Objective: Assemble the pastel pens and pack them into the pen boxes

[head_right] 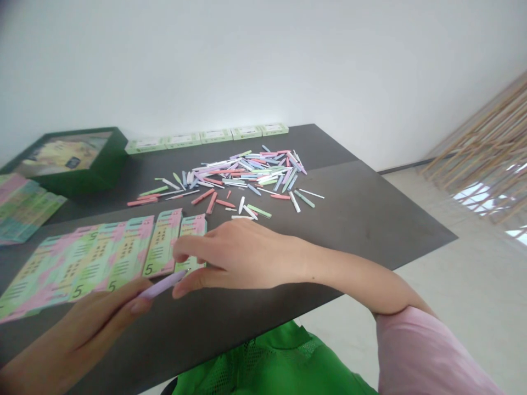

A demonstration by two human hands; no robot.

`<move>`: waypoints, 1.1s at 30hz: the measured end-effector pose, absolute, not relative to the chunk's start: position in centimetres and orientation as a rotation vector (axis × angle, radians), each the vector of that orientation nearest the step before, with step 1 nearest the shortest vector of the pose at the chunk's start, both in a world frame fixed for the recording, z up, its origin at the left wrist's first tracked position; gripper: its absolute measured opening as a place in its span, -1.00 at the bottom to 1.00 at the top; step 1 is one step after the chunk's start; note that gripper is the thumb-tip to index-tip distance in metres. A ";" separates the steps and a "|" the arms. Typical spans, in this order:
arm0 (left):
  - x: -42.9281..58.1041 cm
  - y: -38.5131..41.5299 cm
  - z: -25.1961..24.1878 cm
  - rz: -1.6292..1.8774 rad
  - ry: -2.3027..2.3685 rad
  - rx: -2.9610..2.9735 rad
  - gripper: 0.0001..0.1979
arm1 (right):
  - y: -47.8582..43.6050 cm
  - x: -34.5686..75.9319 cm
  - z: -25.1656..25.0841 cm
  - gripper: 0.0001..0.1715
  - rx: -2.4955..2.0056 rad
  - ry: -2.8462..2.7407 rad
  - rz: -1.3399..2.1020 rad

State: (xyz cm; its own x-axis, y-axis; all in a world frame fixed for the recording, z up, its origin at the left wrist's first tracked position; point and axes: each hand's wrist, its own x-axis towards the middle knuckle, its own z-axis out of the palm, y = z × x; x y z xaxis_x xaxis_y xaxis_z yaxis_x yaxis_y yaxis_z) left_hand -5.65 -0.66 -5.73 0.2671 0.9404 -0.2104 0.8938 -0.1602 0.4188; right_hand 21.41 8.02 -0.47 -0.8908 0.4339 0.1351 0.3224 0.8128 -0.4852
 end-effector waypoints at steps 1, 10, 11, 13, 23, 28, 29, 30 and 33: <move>-5.3 -0.4 -5.4 0.128 1.637 2.103 -0.52 | 7.9 21.2 -0.5 -0.67 -0.562 -2.814 0.640; -3.1 0.4 -3.9 0.190 1.673 2.243 -0.53 | 7.7 20.5 -1.5 -0.73 -0.583 -2.836 0.327; -3.3 0.4 -4.0 0.211 1.690 2.231 -0.54 | 8.2 20.9 -2.0 -0.68 -0.606 -2.736 0.352; -3.8 0.5 -4.3 0.237 1.728 2.222 -0.57 | 9.7 22.3 -3.6 -0.53 -0.712 -2.516 0.456; -5.4 1.1 -7.6 -0.021 1.863 2.464 -0.68 | 13.7 24.9 -13.3 -0.60 -1.417 -2.745 0.475; -5.3 1.0 -8.1 -0.178 1.885 2.594 -0.55 | 13.1 23.8 -14.2 -0.59 -1.359 -2.826 0.505; -5.3 1.1 -8.3 -0.195 1.893 2.592 -0.54 | 12.9 23.7 -14.3 -0.58 -1.348 -2.834 0.511; -5.3 1.1 -8.4 -0.200 1.902 2.585 -0.55 | 12.8 23.7 -14.5 -0.58 -1.342 -2.839 0.514; -5.6 1.4 -9.0 -0.084 1.903 2.502 -0.57 | 12.2 23.6 -14.9 -0.56 -1.347 -2.841 0.513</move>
State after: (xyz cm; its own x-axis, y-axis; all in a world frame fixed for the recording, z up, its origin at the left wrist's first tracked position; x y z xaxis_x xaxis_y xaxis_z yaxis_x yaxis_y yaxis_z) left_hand -5.62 1.36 -9.01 0.2661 0.9631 -0.0407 0.9629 -0.2675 -0.0347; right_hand 23.57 12.20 -14.91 -0.6416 0.7466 -0.1756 0.7609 0.5907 -0.2685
